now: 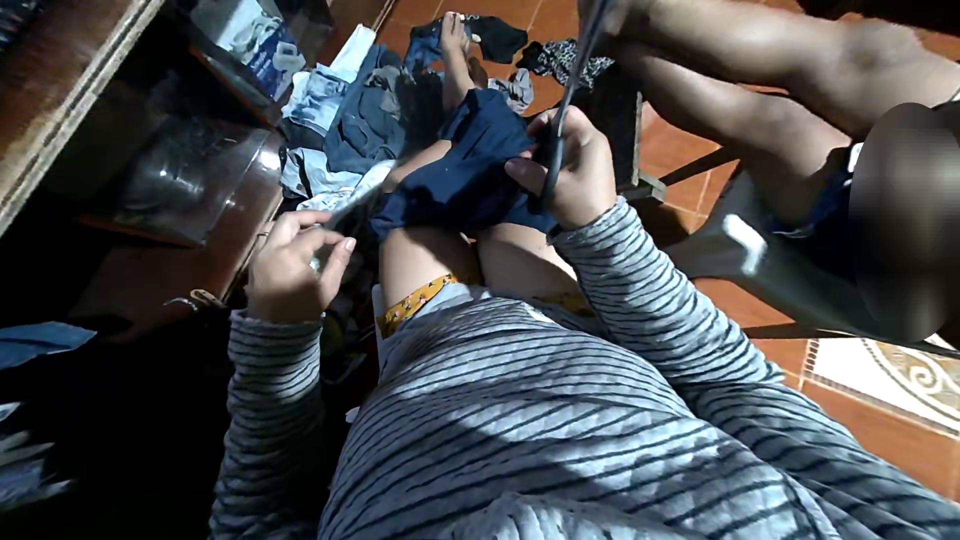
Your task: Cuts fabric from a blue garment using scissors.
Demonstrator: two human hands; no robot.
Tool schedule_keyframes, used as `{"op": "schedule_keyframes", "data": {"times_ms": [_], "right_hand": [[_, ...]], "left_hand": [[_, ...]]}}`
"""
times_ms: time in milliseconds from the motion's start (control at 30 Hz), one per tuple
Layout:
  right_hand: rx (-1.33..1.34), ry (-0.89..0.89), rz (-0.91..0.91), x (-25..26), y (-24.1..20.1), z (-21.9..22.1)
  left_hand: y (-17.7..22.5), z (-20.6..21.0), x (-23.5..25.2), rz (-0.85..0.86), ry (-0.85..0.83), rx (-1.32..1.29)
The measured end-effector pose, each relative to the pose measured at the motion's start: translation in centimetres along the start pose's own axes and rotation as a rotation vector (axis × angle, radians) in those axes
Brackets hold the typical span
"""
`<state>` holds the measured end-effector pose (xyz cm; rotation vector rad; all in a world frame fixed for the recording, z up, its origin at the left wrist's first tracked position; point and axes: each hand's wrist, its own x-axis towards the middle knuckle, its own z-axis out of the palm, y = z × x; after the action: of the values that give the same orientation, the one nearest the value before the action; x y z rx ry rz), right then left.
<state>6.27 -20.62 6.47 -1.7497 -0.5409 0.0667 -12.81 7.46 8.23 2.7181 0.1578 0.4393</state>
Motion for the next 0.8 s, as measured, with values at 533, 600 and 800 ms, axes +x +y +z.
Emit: {"op": "schedule_keyframes", "data": {"times_ms": [533, 600, 800], "right_hand": [[0.256, -0.228, -0.159, -1.1, -5.5, -1.7], [0.238, -0.214, -0.180, -1.2, -5.6, -1.8], [-0.066, -0.059, -0.181, -0.9, -5.1, -2.0]], "left_hand": [[9.8, 10.3, 3.1, 0.490, 0.384, -0.540], [10.0, 11.0, 2.8, 0.421, 0.358, -0.503], [8.7, 8.9, 2.6, 0.336, 0.180, -0.843]]}}
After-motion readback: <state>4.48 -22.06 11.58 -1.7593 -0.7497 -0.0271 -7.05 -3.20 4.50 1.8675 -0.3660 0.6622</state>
